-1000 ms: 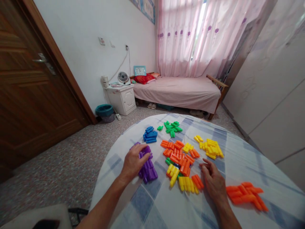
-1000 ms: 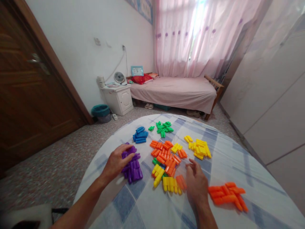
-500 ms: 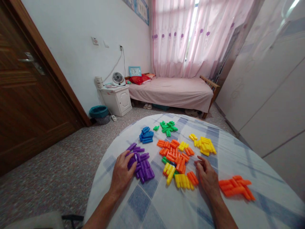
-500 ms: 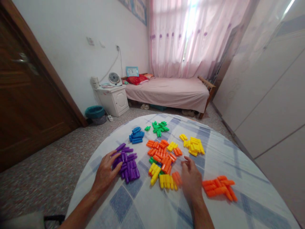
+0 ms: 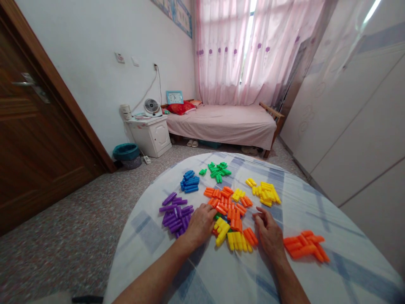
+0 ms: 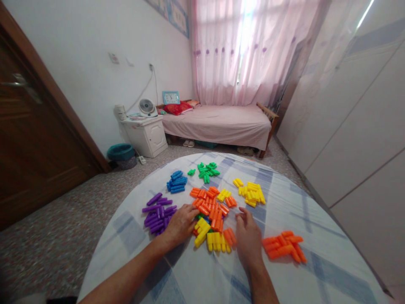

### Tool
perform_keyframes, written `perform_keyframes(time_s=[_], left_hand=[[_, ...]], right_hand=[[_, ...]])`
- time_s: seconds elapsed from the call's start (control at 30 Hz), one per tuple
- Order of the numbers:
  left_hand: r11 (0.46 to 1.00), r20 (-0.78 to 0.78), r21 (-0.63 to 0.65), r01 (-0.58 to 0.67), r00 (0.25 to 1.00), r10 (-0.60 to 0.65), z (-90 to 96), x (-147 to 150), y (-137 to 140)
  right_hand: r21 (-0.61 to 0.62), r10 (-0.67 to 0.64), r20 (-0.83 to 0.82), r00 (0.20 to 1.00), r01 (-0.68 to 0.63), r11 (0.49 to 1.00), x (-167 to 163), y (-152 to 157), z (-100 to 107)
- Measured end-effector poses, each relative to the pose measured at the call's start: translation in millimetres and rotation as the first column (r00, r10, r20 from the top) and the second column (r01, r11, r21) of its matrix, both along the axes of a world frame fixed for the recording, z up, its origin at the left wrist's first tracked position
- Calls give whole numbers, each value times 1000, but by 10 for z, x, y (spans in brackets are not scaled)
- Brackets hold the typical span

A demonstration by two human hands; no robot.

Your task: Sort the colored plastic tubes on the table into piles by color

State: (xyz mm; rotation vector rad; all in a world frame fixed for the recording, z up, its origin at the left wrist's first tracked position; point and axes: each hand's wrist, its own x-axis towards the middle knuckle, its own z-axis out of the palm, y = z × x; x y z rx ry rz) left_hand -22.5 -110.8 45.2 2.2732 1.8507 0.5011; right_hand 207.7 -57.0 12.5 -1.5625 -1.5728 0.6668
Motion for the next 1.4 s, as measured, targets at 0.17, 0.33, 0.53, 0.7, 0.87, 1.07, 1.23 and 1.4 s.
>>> perform_keyframes(time_s=[0.17,0.33,0.53,0.7,0.87,1.07,1.23,1.4], left_hand=[[998,-84,-60,-23,996,18,49,22,109],[994,-50,-64,85,995,-89,65,-28,161],[984,13,-100,148,989,-148,102,-121,141],[967,246,-167,192,958,-147,348,-309,87],[958,516,-198,205,853,-76,501,-393,206],[998,508,-30,62,860,-38,391,-356,597],[984,337,-7,-179,926,171,245,-351,1213],[973,282,29,-231,935,213,249,-283,1483]], right_hand=[[-4,-1,10,1000,1,1000,-10,-3,2],[-8,-4,-9,1000,4,1000,-19,-16,1],[-24,0,-6,1000,-1,1000,-17,-27,15],[-56,8,4,1000,-8,998,-9,-8,-6],[-66,4,9,1000,-4,998,-13,6,-27],[-95,18,20,1000,-16,995,-5,12,-43],[-119,16,35,999,-12,993,-3,24,-51],[-110,31,34,999,-27,994,7,31,-54]])
